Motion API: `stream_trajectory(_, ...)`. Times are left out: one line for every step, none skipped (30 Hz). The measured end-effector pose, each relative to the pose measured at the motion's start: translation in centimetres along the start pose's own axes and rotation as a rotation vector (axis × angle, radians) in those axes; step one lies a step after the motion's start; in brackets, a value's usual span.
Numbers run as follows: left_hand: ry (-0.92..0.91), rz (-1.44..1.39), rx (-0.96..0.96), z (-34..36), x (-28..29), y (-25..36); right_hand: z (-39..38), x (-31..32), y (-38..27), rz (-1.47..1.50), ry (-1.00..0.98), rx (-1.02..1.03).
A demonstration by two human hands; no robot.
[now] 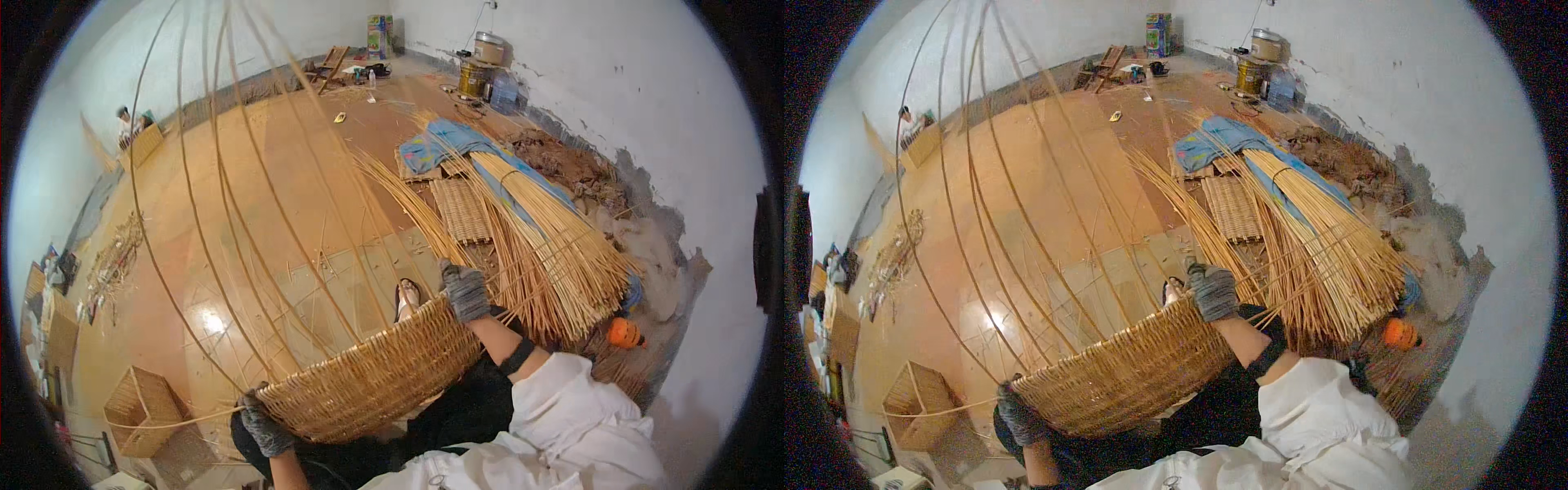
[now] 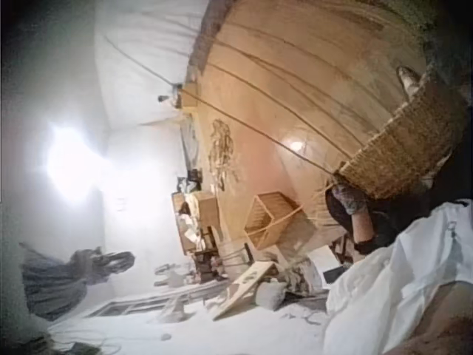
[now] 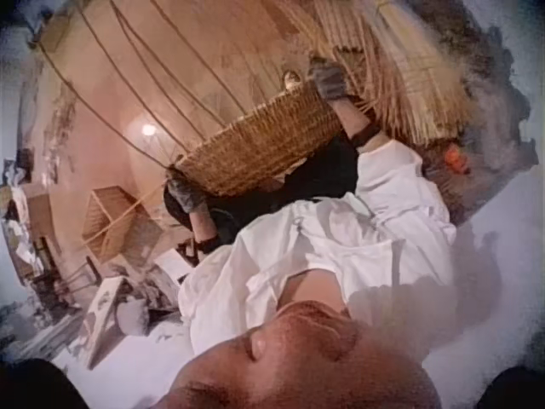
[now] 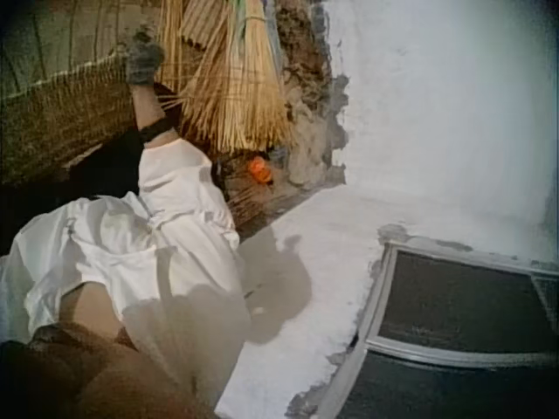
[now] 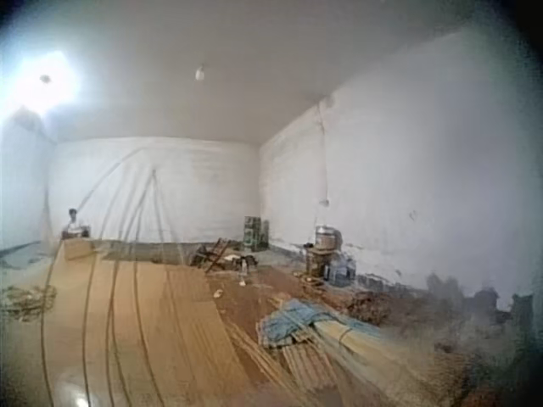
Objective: Weaving a large rattan basket by inserting vertical rods and packing horizontal strips.
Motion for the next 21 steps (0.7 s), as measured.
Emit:
stream_trajectory(0.005,-0.004,0.013,-0.4,-0.4,-0.1,0.6,0.7,1.0,-0.013,-0.001,-0.006)
stream_trajectory(-0.025,0.032,0.027,-0.3,-1.3,0.0,1.0,1.3,1.0,0.049,-0.046,0.13)
stream_trajectory(-0.057,0.066,0.037,0.0,-2.3,-0.1,1.0,2.2,0.8,0.112,-0.09,0.269)
stream_trajectory(-0.053,0.068,0.066,0.7,-2.5,-0.3,0.7,3.1,0.6,0.111,-0.087,0.268)
stream_trajectory(-0.056,0.062,0.069,1.0,-2.9,-0.1,-0.5,3.1,-0.7,0.088,-0.219,0.301)
stream_trajectory(-0.063,0.171,0.009,1.1,-2.9,1.3,-1.8,2.3,-2.0,0.077,-0.369,0.334)
stream_trajectory(-0.078,0.268,-0.041,0.9,-3.3,2.1,-3.4,2.1,-3.3,0.052,-0.51,0.363)
stream_trajectory(-0.075,0.252,-0.035,1.0,-3.4,2.2,-3.2,2.4,-1.9,-0.167,-0.486,0.116)
stream_trajectory(-0.075,0.25,-0.029,1.0,-3.6,2.3,-3.9,2.4,-1.9,-0.172,-0.485,0.112)
stream_trajectory(-0.088,0.237,-0.077,1.2,-4.1,2.9,-4.2,3.4,-3.0,-0.188,-0.354,0.218)
stream_trajectory(-0.099,0.224,-0.126,1.5,-4.7,3.8,-4.5,4.6,-4.1,-0.202,-0.222,0.324)
stream_trajectory(-0.097,0.217,-0.133,1.9,-5.0,4.4,-4.2,4.4,-3.5,-0.208,-0.232,0.334)
stream_trajectory(-0.082,0.316,-0.223,2.1,-5.6,5.7,-3.7,4.7,-4.2,-0.213,-0.229,0.34)
stream_trajectory(-0.073,0.418,-0.312,2.4,-5.8,7.3,-3.5,5.2,-6.1,-0.268,-0.177,0.399)
stream_trajectory(-0.078,0.413,-0.313,3.1,-5.8,8.0,-3.3,5.8,-8.1,-0.322,-0.124,0.459)
stream_trajectory(-0.096,0.285,-0.309,3.9,-5.3,9.2,-3.1,4.2,-9.5,0.002,-0.362,0.469)
stream_trajectory(-0.133,0.128,-0.301,4.9,-6.1,9.5,-2.1,4.7,-10.6,-0.008,-0.351,0.492)
stream_trajectory(-0.17,0.038,-0.338,5.5,-7.0,9.9,-0.7,5.0,-10.9,-0.004,-0.341,0.481)
stream_trajectory(-0.173,0.02,-0.355,6.0,-7.5,9.4,0.3,5.1,-11.1,0.002,-0.333,0.469)
stream_trajectory(-0.161,0.08,-0.387,6.3,-8.0,8.9,0.7,5.4,-10.9,-0.03,-0.277,0.412)
stream_trajectory(-0.149,0.141,-0.416,6.5,-8.6,8.4,1.6,5.7,-10.1,-0.038,-0.264,0.427)
Point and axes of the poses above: each hand's wrist, its own z-axis towards the middle knuckle, its own x-axis out of the back of the hand, y = z × x, the point moved 10 cm from there along z, towards the middle knuckle, and after that the axes turned 10 degrees about z, right-handed, at the moved point
